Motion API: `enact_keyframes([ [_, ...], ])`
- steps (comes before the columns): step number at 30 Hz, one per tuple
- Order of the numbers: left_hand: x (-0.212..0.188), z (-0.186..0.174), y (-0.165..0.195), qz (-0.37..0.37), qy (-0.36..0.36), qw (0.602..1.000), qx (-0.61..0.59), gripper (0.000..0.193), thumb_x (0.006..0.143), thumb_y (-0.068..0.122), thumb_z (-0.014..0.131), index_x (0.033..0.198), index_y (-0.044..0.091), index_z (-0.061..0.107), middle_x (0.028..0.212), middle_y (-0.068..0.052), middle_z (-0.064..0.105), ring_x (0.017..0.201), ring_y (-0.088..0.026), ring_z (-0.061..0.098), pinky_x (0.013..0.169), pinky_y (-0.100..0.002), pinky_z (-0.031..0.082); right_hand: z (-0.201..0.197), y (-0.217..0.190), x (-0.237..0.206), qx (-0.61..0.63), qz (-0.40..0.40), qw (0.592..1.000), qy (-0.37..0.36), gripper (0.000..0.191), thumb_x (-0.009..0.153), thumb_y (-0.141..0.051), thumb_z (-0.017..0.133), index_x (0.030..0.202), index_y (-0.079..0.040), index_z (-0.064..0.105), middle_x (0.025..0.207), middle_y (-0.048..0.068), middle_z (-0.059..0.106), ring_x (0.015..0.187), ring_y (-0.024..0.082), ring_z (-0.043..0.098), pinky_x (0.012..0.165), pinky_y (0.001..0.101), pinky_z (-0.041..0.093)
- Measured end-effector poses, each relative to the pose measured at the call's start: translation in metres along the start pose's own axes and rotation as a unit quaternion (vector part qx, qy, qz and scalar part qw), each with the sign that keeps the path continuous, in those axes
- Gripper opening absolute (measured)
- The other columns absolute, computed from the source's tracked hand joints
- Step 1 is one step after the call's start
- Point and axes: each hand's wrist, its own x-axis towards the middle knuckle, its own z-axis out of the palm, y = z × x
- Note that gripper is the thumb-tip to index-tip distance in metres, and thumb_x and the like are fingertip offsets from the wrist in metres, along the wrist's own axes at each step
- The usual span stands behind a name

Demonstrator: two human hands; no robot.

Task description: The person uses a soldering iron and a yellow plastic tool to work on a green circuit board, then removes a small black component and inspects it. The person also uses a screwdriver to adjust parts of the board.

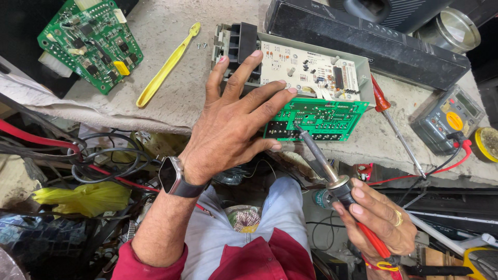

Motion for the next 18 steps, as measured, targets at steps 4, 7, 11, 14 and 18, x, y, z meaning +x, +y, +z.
enact_keyframes([
  [4,0.0006,0.0014,-0.0012,0.001,0.000,1.000,-0.001,0.088,0.078,0.047,0.083,0.153,0.018,0.047,0.151,-0.004,0.055,0.156,-0.037,0.023,0.125,-0.065,0.005,0.0013,-0.0001,0.0007,-0.010,0.004,1.000,0.001,0.040,0.069,0.002,0.091,0.100,-0.007,0.067,0.110,0.017,0.072,0.111,0.036,0.073,0.099,0.0450,0.063],
  [7,0.0006,0.0012,-0.0014,0.003,0.004,1.000,-0.006,0.087,0.079,0.047,0.083,0.153,0.018,0.048,0.152,-0.005,0.054,0.156,-0.038,0.022,0.125,-0.065,0.005,0.0021,-0.0018,0.0005,-0.006,0.004,1.000,-0.001,0.040,0.071,0.003,0.090,0.101,-0.008,0.067,0.112,0.016,0.072,0.112,0.036,0.073,0.099,0.0450,0.064],
  [11,-0.0007,-0.0015,0.0002,0.001,0.000,1.000,-0.006,0.088,0.078,0.045,0.084,0.153,0.017,0.048,0.152,-0.005,0.054,0.156,-0.038,0.021,0.125,-0.065,0.004,0.0024,-0.0042,0.0009,-0.030,-0.039,0.999,-0.020,0.040,0.074,0.002,0.091,0.103,-0.010,0.067,0.114,0.013,0.071,0.112,0.034,0.073,0.094,0.0428,0.065],
  [14,0.0003,-0.0020,0.0014,0.004,0.003,1.000,-0.001,0.087,0.076,0.043,0.085,0.151,0.016,0.049,0.155,-0.004,0.052,0.156,-0.038,0.020,0.125,-0.065,0.004,0.0040,-0.0022,0.0037,-0.043,-0.079,0.996,-0.026,0.039,0.074,0.002,0.089,0.104,-0.009,0.067,0.113,0.012,0.071,0.109,0.034,0.073,0.091,0.0432,0.065],
  [18,0.0011,-0.0033,0.0005,0.013,-0.001,1.000,0.003,0.087,0.076,0.038,0.087,0.151,0.013,0.049,0.159,-0.004,0.049,0.156,-0.037,0.019,0.125,-0.064,0.004,0.0055,-0.0013,0.0064,-0.066,-0.110,0.991,-0.027,0.038,0.077,-0.003,0.090,0.106,-0.010,0.068,0.113,0.011,0.070,0.109,0.033,0.072,0.092,0.0441,0.065],
])
